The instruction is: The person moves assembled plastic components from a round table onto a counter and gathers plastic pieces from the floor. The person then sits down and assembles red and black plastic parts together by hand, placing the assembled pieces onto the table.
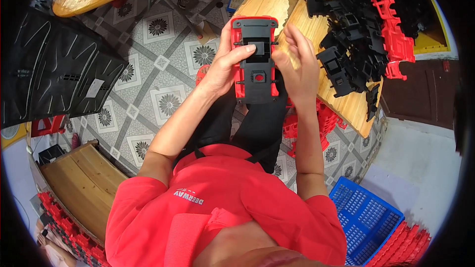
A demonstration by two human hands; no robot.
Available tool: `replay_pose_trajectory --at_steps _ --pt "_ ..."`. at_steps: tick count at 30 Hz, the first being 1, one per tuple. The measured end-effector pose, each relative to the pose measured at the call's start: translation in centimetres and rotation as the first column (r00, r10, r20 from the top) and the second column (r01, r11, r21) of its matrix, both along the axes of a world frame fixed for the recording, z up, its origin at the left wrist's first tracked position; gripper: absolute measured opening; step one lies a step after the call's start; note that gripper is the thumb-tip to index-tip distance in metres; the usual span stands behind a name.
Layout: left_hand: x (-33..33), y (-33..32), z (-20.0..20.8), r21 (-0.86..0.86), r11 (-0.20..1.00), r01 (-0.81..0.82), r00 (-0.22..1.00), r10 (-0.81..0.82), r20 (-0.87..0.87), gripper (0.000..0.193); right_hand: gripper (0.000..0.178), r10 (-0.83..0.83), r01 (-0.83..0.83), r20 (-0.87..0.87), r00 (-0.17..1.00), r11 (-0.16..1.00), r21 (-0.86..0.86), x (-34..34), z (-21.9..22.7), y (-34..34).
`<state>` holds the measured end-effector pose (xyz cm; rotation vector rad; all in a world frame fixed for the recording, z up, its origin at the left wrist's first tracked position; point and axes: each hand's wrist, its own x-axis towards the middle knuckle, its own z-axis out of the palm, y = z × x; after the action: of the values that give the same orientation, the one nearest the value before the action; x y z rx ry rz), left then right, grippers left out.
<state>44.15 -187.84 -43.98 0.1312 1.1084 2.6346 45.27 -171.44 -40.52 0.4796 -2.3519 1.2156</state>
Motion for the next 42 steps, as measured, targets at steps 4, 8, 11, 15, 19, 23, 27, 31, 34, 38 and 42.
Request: replay_pose_trajectory --at_steps 4,8,11,15,19,23,27,31,34,38,42 --pt "-0.2 1.0 0.0 -0.275 0.953 -0.131 0.981 0.084 -0.177 0.070 0.038 0.253 0.014 0.352 0.901 0.794 -0.608 -1.8 -0.7 -1.3" --pt "-1.6 0.9 0.1 -0.299 0.930 -0.214 0.956 0.137 -0.259 0.052 0.035 0.299 -0.067 0.302 0.905 0.803 -0.592 -3.0 0.4 -1.4" --pt "-2.1 0.9 2.1 -0.169 0.964 -0.207 0.972 0.183 -0.144 0.051 0.061 0.487 -0.226 0.239 0.840 0.715 -0.662 -3.5 1.4 0.2" --pt "-3.6 1.0 4.3 -0.200 0.967 -0.158 0.971 0.116 -0.208 0.046 0.059 0.511 -0.186 0.181 0.840 0.586 -0.789 -2.6 0.6 -0.1" --pt "-4.2 0.4 5.6 -0.269 0.934 -0.237 0.939 0.150 -0.309 0.042 0.052 0.368 -0.125 0.285 0.885 0.778 -0.615 -3.7 2.0 -1.7" --pt "-5.8 -0.1 6.5 -0.022 0.963 -0.268 0.943 0.258 -0.211 0.046 0.087 0.643 -0.243 0.092 0.760 0.412 -0.878 -5.0 2.1 0.9" --pt "-6.9 -1.0 6.4 0.078 0.962 -0.263 0.955 0.271 -0.121 0.048 0.098 0.585 -0.335 0.047 0.810 0.526 -0.781 -4.3 1.0 0.6" --pt "-6.5 0.4 6.7 0.039 0.930 -0.364 0.902 0.363 -0.234 0.049 0.078 0.430 -0.165 0.147 0.891 0.608 -0.776 -3.3 2.5 -1.8" --pt "-6.6 0.4 7.5 -0.020 0.925 -0.380 0.909 0.369 -0.195 0.045 0.060 0.379 -0.144 0.142 0.914 0.632 -0.762 -3.0 3.5 -1.7" --pt "-6.7 -2.5 8.9 -0.156 0.977 -0.142 0.968 0.104 -0.228 0.056 0.060 0.456 -0.206 0.168 0.874 0.660 -0.722 -3.5 5.3 0.6" --pt "-7.1 -1.8 10.1 -0.045 0.932 -0.360 0.890 0.328 -0.315 0.050 0.067 0.411 -0.251 0.083 0.908 0.691 -0.678 -4.0 6.2 -1.0"
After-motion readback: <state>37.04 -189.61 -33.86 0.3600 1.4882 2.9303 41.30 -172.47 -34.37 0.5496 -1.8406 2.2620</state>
